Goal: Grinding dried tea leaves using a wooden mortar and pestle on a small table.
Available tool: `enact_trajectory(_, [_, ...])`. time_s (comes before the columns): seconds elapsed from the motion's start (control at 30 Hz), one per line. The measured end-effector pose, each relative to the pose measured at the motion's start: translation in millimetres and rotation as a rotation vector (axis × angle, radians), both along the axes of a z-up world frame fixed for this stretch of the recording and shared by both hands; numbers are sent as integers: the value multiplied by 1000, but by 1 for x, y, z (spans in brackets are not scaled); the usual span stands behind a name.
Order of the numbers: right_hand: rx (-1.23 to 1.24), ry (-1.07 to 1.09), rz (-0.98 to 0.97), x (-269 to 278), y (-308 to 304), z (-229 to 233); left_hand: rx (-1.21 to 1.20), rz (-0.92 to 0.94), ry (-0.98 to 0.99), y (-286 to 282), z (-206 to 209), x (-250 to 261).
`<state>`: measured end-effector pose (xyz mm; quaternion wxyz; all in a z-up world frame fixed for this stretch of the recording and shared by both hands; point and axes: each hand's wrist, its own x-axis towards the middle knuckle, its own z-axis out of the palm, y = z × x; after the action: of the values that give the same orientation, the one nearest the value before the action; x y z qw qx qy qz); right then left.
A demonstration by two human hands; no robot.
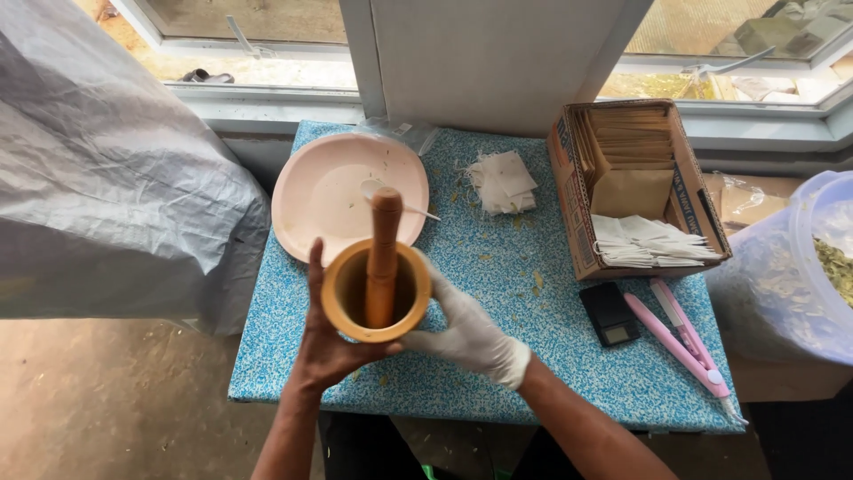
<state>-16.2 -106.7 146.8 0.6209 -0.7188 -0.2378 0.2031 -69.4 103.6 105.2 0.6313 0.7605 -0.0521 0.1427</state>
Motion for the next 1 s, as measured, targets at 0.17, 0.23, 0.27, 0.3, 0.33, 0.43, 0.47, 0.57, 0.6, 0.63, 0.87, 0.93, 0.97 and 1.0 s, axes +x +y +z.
enact_trajectory(0.17, [-75, -9, -172, 8, -62, 11, -67, -106, -36, -57, 9, 33])
enact_trajectory(0.23, [-85, -27, -221, 13, -82, 6, -63, -130, -63, -77, 6, 47])
enact_trajectory(0.27, [-53, 0, -263, 15, -89, 4, -76, -156, -105, -87, 4, 55])
enact_trajectory(0.3, [-19, 26, -305, 18, -95, 2, -89, -181, -147, -95, 3, 62])
enact_trajectory(0.33, [-20, 20, -310, 20, -102, -5, -91, -187, -153, -100, -1, 69])
enact_trajectory(0.43, [-17, 58, -345, 27, -117, -25, -94, -217, -176, -111, -4, 78])
enact_trajectory(0.47, [-19, 54, -354, 29, -121, -29, -98, -238, -214, -115, 1, 77])
enact_trajectory(0.57, [-8, 60, -378, 30, -124, -32, -86, -263, -223, -120, -17, 92])
enact_trajectory(0.6, [0, 67, -379, 29, -124, -31, -74, -254, -195, -121, -29, 98])
enact_trajectory(0.63, [-4, 71, -388, 32, -127, -37, -79, -262, -191, -121, -32, 99])
enact_trajectory(0.87, [60, 4, -315, 28, -131, -34, -63, -295, -288, -119, -28, 95])
enact_trajectory(0.93, [68, -8, -281, 24, -134, -23, -66, -312, -334, -114, -31, 92])
enact_trajectory(0.97, [98, 13, -255, 23, -141, -17, -47, -304, -307, -112, -41, 95])
enact_trajectory(1.0, [129, 34, -228, 23, -147, -11, -27, -295, -281, -110, -52, 99])
